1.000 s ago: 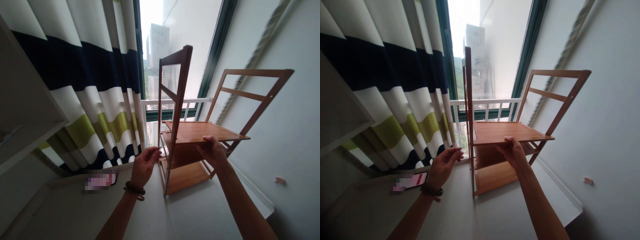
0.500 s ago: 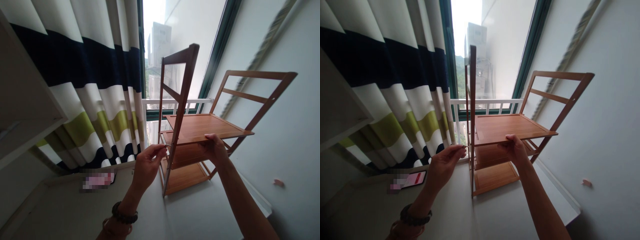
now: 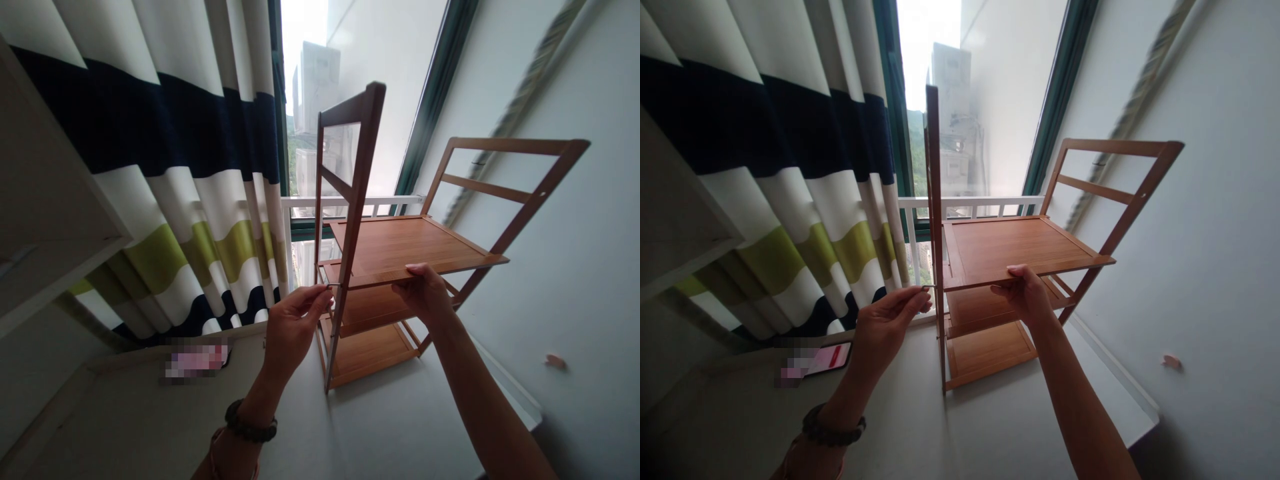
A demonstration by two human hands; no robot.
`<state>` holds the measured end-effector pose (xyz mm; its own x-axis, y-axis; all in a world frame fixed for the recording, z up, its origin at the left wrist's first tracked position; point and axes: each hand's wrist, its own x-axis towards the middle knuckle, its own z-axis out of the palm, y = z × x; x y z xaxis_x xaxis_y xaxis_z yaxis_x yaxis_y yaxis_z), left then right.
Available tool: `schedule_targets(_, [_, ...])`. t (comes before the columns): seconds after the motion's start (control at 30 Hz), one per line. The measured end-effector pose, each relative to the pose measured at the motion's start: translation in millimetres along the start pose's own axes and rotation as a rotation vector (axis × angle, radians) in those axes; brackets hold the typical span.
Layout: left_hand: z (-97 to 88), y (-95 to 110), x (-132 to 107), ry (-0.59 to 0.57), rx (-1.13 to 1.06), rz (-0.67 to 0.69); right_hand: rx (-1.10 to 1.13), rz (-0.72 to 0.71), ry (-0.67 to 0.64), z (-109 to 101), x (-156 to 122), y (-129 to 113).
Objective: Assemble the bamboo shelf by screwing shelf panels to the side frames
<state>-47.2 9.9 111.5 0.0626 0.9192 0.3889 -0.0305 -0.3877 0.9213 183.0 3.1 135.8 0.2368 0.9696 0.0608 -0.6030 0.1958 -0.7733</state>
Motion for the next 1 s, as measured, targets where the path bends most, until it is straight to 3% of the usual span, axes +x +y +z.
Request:
schedule_targets(0.67, [-0.8,0.2,-4.4,-0.018,-0.018,-0.009,0.032,0.016,0.036,1.7,-0.9,1.6])
schedule_targets(1.0, [-2.3,11.9,-4.5,-0.054,-0.048,-0.072,0.035,0.016,0.049,1.7,-1.2,3.0])
